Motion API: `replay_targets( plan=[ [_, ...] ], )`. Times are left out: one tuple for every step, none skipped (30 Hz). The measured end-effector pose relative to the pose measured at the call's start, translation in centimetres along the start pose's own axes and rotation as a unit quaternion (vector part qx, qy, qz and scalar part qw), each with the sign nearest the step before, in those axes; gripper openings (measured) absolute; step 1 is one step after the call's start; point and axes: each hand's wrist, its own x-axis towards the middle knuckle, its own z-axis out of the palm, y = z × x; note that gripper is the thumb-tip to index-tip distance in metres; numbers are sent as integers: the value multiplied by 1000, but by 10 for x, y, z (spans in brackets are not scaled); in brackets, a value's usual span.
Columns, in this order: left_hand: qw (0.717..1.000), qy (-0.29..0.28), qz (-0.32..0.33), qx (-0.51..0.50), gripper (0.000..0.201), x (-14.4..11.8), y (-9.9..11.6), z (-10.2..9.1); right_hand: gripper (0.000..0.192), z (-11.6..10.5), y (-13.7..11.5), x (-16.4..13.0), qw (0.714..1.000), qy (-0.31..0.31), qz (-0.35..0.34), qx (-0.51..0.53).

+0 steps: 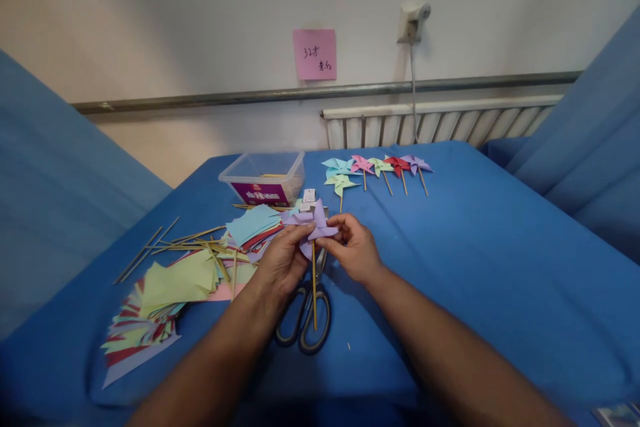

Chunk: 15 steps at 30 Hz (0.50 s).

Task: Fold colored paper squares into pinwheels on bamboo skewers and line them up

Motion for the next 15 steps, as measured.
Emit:
replay_targets(
  plan=[
    [1000,-1,2,0,23,0,0,0,37,0,-1,-1,1000,5,-4,-15],
    [1000,0,2,-1,22,-1,0,1,39,0,-1,-1,999,11,-10,-39],
    [1000,0,0,0,22,-2,0,2,39,0,-2,-2,997,18,-18,-67],
    [1000,0,-3,0,22,-2,0,3,37,0,-3,-3,995,24,-28,-95],
    [1000,-1,-7,0,22,-3,-1,4,35,0,-4,-3,992,28,-37,-118],
    [1000,-2,-12,0,22,-3,-1,4,32,0,-5,-4,989,30,-45,-136],
    [1000,-4,-16,1,22,-4,-1,5,29,0,-5,-4,987,30,-50,-148],
    [1000,-5,-20,2,22,-5,-1,6,27,0,-5,-4,986,31,-52,-154],
    [1000,-7,-23,3,22,-5,-1,6,25,-1,-5,-3,986,32,-52,-154],
    [1000,-8,-28,2,21,-6,-1,7,24,-1,-5,-3,987,32,-50,-152],
    [999,-9,-33,1,21,-6,-2,7,23,-1,-4,-3,988,33,-47,-147],
    [999,-12,-37,-3,20,-6,-2,7,23,-1,-3,-2,989,35,-43,-140],
    [999,-16,-40,-7,19,-5,-3,6,23,-1,-2,-2,989,39,-39,-134],
    [999,-20,-43,-9,19,-4,-3,6,24,-1,-2,-1,990,43,-35,-128],
    [999,-23,-44,-10,18,-4,-4,5,24,-1,-2,-1,991,48,-30,-122]
  ],
)
